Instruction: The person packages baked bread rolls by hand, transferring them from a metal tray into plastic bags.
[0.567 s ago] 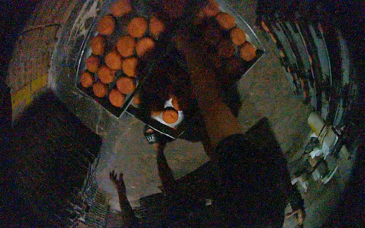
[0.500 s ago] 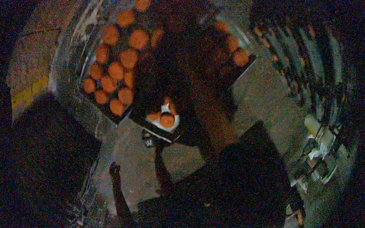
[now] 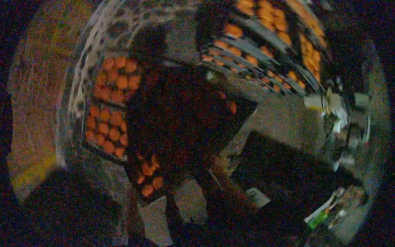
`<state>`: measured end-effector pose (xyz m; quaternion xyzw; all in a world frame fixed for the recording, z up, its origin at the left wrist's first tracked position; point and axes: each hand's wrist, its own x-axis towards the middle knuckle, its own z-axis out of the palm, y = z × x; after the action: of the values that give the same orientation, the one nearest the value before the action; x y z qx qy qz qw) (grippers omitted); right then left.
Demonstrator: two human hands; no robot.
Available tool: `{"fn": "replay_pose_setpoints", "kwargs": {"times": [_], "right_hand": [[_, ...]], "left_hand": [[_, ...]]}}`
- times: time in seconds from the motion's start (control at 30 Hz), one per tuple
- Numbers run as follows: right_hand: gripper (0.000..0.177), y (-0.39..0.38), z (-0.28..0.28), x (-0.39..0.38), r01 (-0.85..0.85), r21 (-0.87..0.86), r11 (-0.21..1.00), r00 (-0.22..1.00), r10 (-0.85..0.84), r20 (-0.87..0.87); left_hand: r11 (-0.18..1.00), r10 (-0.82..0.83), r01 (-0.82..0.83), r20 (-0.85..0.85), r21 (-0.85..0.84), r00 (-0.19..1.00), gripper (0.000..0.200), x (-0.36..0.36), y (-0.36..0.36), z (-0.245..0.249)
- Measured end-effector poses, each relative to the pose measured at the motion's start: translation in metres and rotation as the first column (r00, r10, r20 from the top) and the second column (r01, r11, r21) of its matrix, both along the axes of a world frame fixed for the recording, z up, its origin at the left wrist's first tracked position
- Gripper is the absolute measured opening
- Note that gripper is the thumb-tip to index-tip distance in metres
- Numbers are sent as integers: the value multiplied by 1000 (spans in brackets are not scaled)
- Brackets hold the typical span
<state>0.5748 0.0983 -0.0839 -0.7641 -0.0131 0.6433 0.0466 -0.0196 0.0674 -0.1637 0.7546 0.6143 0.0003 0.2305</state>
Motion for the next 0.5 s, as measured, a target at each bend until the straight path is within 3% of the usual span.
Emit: {"fn": "replay_pose_setpoints", "kwargs": {"times": [0.03, 0.07, 0.1, 0.17, 0.2, 0.3, 0.37, 0.4, 0.47, 0.5], "right_hand": [[50, -16, 14, 3, 467, 169, 868, 868, -487, 102], [48, -32, 29, 6, 745, 417, 520, 551, -833, 56], [41, -48, 56, 4, 653, 452, 608, 647, -758, 84], [31, -69, 98, -2, 443, 509, 738, 797, -584, 153], [31, -80, 117, -10, 468, 559, 684, 759, -636, 142], [17, -125, 182, -45, 513, 622, 592, 471, -799, 373], [15, -148, 235, -62, 528, 653, 543, 256, -835, 488], [15, -160, 263, -77, 533, 677, 508, 228, -857, 463], [23, -186, 344, -93, 45, 896, 442, 246, -874, 419], [21, -200, 385, -107, 133, 912, 388, 207, -911, 357]], "left_hand": [[935, 298, -275, 75, -224, 952, 31, 20, 16, 19], [825, 505, -439, 118, -354, 855, 31, 41, 28, 40], [758, 599, -493, 158, -426, 785, 31, 56, 43, 61], [763, 591, -429, 251, -483, 767, 31, 68, 67, 101], [778, 560, -373, 291, -505, 776, 31, 88, 87, 140], [860, 392, -175, 402, -479, 828, 32, 100, 121, 203], [917, 256, -53, 481, -396, 839, 32, 115, 144, 251], [943, 178, 4, 517, -331, 837, 32, 121, 152, 273], [974, 18, 113, 568, -195, 823, 32, 143, 166, 324], [979, -80, 173, 582, -107, 809, 32, 156, 172, 351]]}}
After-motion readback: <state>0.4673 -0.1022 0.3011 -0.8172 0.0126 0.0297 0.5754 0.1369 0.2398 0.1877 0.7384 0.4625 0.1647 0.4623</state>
